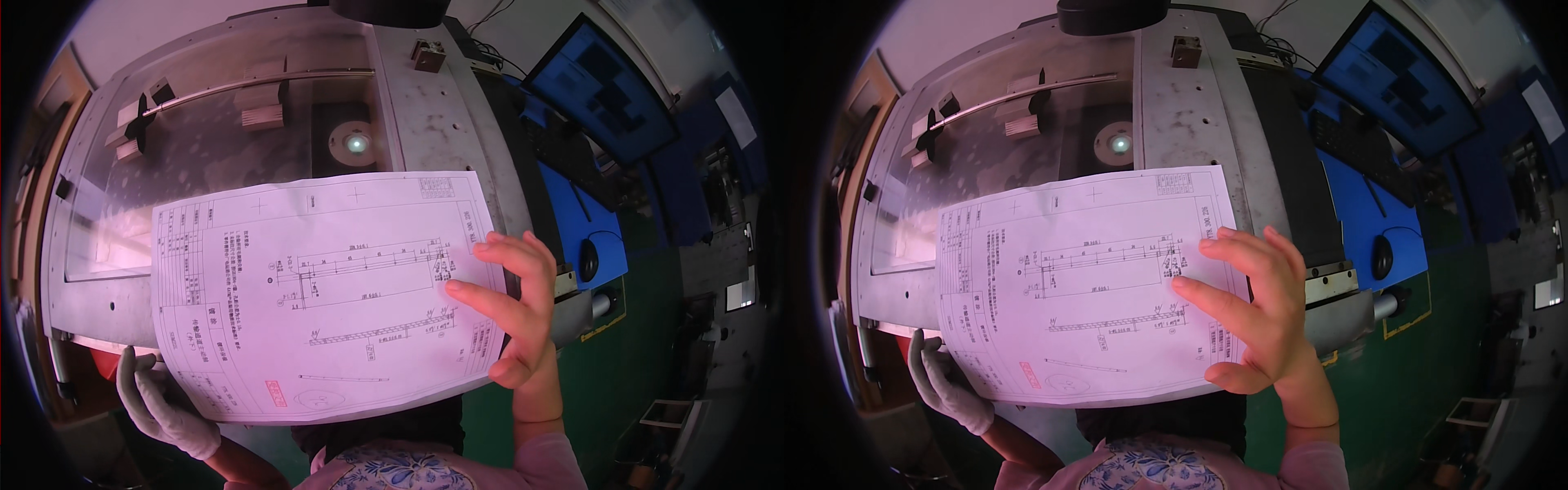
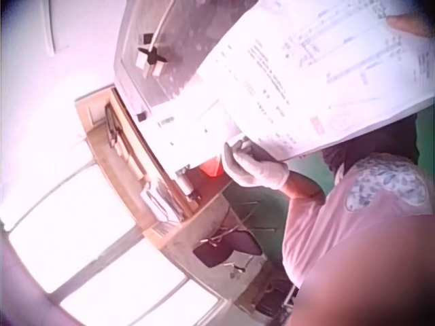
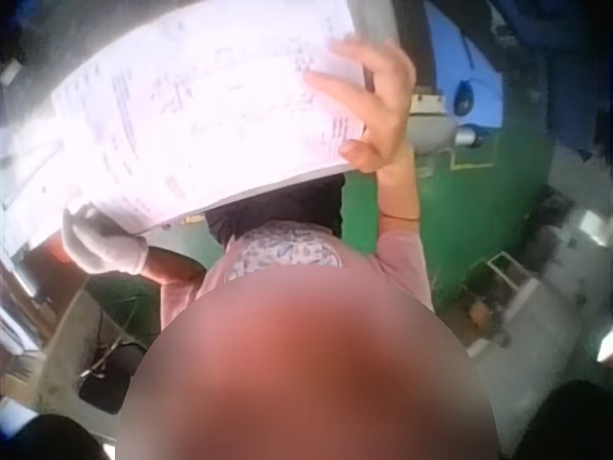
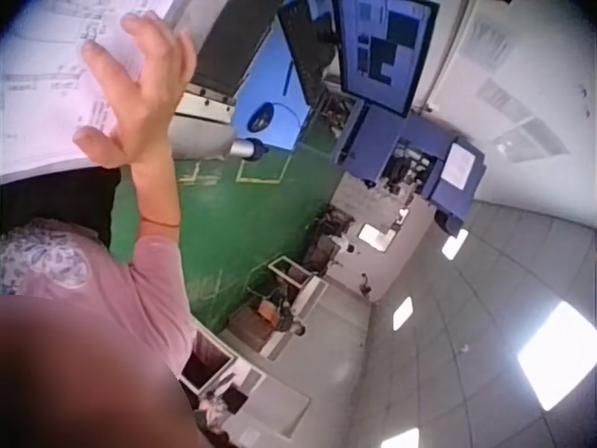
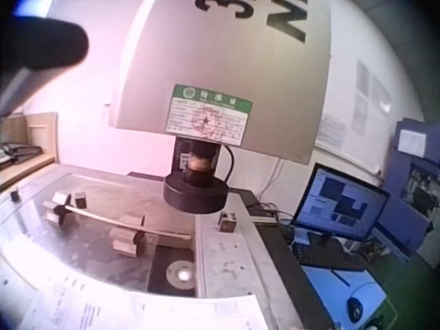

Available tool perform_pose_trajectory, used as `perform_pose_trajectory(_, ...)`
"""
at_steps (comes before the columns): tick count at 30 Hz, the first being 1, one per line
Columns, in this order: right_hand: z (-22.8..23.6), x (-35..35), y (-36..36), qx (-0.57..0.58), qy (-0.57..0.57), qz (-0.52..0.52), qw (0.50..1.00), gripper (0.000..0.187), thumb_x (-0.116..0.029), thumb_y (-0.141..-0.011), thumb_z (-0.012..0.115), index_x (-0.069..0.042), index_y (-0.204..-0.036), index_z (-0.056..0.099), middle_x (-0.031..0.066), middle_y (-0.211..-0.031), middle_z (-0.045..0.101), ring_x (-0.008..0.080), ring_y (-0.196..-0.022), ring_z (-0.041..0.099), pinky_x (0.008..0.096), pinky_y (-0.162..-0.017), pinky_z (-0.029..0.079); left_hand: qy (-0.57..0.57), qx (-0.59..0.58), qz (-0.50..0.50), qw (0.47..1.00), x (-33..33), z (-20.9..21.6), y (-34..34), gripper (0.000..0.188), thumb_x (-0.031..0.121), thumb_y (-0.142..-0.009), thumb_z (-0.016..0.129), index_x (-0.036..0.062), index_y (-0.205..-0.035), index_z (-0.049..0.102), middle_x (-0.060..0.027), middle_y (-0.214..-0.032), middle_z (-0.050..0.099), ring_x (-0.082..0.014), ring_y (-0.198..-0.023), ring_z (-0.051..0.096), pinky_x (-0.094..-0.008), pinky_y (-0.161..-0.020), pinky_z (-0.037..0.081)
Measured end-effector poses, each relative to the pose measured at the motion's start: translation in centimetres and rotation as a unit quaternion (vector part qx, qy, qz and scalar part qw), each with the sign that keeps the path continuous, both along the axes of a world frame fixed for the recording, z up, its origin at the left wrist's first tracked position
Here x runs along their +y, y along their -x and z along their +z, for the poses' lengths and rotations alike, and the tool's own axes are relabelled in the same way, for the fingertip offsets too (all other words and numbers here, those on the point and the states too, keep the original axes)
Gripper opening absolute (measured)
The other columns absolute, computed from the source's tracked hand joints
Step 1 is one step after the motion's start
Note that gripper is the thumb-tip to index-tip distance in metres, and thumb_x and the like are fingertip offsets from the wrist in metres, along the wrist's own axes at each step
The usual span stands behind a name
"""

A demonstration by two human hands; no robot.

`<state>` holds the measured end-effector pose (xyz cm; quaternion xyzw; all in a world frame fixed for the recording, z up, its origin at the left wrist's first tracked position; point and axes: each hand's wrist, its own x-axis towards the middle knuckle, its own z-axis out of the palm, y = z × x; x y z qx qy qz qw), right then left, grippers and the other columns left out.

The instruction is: Operating a coordinate measuring machine to inspect a part according to a technical drawing.

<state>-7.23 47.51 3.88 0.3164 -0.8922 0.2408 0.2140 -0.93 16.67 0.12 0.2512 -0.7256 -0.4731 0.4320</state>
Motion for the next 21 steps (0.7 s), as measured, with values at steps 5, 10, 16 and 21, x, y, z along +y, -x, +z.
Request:
perform_pose_trajectory(5, -0.1, -0.1, -0.1, 0.0, 0.003, -0.001, 1.0, 0.069, -0.06, -0.071, 0.019, -0.006, -0.083, 0.06, 0.0152, -0.097, 0.046, 0.0288, -0.093, 0.043, 0.0433, -0.086, 0.02, 0.007, -0.002, -0.004, 1.0, -0.3, -0.1, -0.2, 0.031, 0.017, -0.08, 0.036, -0.004, -0.1, 0.045, -0.0031, -0.073, 0.046, -0.0051, -0.056, 0.036, -0.0165, -0.05, 0.028)
perform_pose_trajectory(10, -0.1, -0.5, 0.4, 0.007, 0.009, 0.0, 1.0, 0.064, -0.057, -0.07, 0.024, -0.006, -0.084, 0.06, 0.0139, -0.096, 0.048, 0.0278, -0.091, 0.045, 0.0413, -0.085, 0.022, 0.005, -0.001, -0.008, 1.0, -0.6, -0.3, 0.0, 0.031, 0.017, -0.08, 0.037, -0.0038, -0.101, 0.045, -0.003, -0.073, 0.046, -0.005, -0.056, 0.036, -0.0162, -0.05, 0.027)
perform_pose_trajectory(16, 0.7, 1.1, -0.2, 0.031, 0.056, -0.006, 0.998, 0.05, -0.046, -0.068, 0.038, -0.004, -0.089, 0.057, 0.0127, -0.096, 0.049, 0.0258, -0.09, 0.047, 0.0393, -0.083, 0.026, -0.002, 0.004, -0.023, 1.0, 0.1, 0.3, 0.6, 0.029, 0.014, -0.08, 0.037, -0.0032, -0.101, 0.045, -0.0024, -0.074, 0.047, -0.0057, -0.056, 0.036, -0.0166, -0.05, 0.028)
perform_pose_trajectory(21, 2.2, 5.7, -3.9, 0.063, 0.1, -0.108, 0.987, 0.038, -0.022, -0.058, 0.053, -0.003, -0.091, 0.054, 0.0122, -0.098, 0.048, 0.0252, -0.089, 0.047, 0.0354, -0.08, 0.031, -0.033, 0.034, -0.06, 0.997, -2.7, -1.6, 0.1, 0.027, 0.014, -0.082, 0.037, -0.0006, -0.102, 0.048, -0.0017, -0.078, 0.047, -0.008, -0.06, 0.037, -0.0171, -0.052, 0.031)
